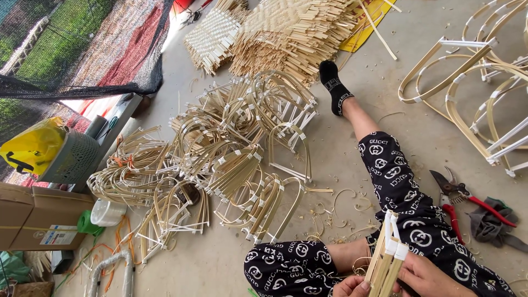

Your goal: Assembling and trimming bamboo strips to create furniture frame components.

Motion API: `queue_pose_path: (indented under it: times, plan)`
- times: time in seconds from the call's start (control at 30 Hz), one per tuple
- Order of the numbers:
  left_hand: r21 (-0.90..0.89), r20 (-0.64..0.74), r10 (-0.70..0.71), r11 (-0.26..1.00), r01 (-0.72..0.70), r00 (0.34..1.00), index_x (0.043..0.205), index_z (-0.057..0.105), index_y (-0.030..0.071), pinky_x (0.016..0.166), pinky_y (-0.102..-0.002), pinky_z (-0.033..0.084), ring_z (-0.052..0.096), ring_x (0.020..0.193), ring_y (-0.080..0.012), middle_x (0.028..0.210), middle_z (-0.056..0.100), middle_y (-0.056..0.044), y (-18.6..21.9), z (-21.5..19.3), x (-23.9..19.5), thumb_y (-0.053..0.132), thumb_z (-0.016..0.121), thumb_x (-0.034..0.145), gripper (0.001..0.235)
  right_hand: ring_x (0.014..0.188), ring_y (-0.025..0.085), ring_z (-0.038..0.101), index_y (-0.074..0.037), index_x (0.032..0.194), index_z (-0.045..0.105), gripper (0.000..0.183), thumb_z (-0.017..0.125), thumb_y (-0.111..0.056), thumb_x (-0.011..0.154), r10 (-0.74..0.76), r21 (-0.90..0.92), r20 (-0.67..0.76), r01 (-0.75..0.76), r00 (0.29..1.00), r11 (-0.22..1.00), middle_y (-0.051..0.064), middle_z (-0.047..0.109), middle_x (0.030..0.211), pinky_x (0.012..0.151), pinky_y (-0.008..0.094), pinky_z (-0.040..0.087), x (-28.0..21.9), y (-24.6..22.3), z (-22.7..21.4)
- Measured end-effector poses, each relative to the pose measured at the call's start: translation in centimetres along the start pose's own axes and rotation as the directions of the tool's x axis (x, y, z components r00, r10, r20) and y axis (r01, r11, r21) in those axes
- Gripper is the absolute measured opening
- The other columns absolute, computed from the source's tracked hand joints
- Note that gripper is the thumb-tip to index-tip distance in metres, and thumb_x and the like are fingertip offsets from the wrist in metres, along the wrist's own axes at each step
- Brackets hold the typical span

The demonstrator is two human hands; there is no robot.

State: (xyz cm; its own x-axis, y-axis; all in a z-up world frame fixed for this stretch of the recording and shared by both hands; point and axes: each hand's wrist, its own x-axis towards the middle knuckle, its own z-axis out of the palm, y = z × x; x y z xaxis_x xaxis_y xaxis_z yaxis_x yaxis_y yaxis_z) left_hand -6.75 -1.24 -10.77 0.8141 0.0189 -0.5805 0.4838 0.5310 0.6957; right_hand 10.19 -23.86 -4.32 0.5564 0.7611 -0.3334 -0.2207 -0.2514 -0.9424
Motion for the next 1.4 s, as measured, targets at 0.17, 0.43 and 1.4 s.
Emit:
queue_pose_path:
  times: [0.17, 0.43, 1.4]
  plan:
    - [-0.021, 0.059, 0.020, 1.000, -0.018, 0.998, 0.126, 0.069, -0.005, 0.090, -0.030, 0.060, 0.075, 0.095, -0.0154, 0.106, 0.078, -0.011, -1.4, -1.4, 0.3, 0.013, 0.068, 0.104, 0.029, 0.051, 0.015, 0.063, -0.014, 0.140, 0.052, 0.044, 0.059, -0.022, 0.097, 0.223, 0.182, 0.054, -0.230, 0.973, 0.956, 0.010, 0.070, 0.074, 0.047, 0.028, 0.052, -1.4, -10.3, 0.6]
    - [-0.103, 0.125, -0.103, 0.988, 0.116, 0.987, 0.131, 0.065, -0.001, 0.095, -0.028, 0.059, 0.074, 0.099, -0.0137, 0.111, 0.076, -0.008, 5.2, 3.5, -3.4, 0.009, 0.063, 0.105, 0.028, 0.040, 0.017, 0.063, -0.007, 0.127, 0.051, 0.030, 0.054, -0.019, 0.100, 0.250, 0.273, -0.013, -0.237, 0.968, 0.932, 0.012, 0.069, 0.072, 0.035, 0.029, 0.048, -1.8, -9.4, -0.1]
    - [-0.046, 0.036, -0.018, 0.999, 0.020, 0.999, 0.122, 0.067, -0.004, 0.101, -0.029, 0.056, 0.072, 0.105, -0.0122, 0.111, 0.075, -0.009, 2.1, 2.0, -2.7, 0.013, 0.066, 0.103, 0.025, 0.043, 0.016, 0.064, -0.001, 0.108, 0.058, 0.015, 0.052, -0.012, 0.100, 0.266, 0.238, 0.020, -0.263, 0.964, 0.935, 0.011, 0.070, 0.073, 0.037, 0.029, 0.049, -1.7, -6.6, 0.4]
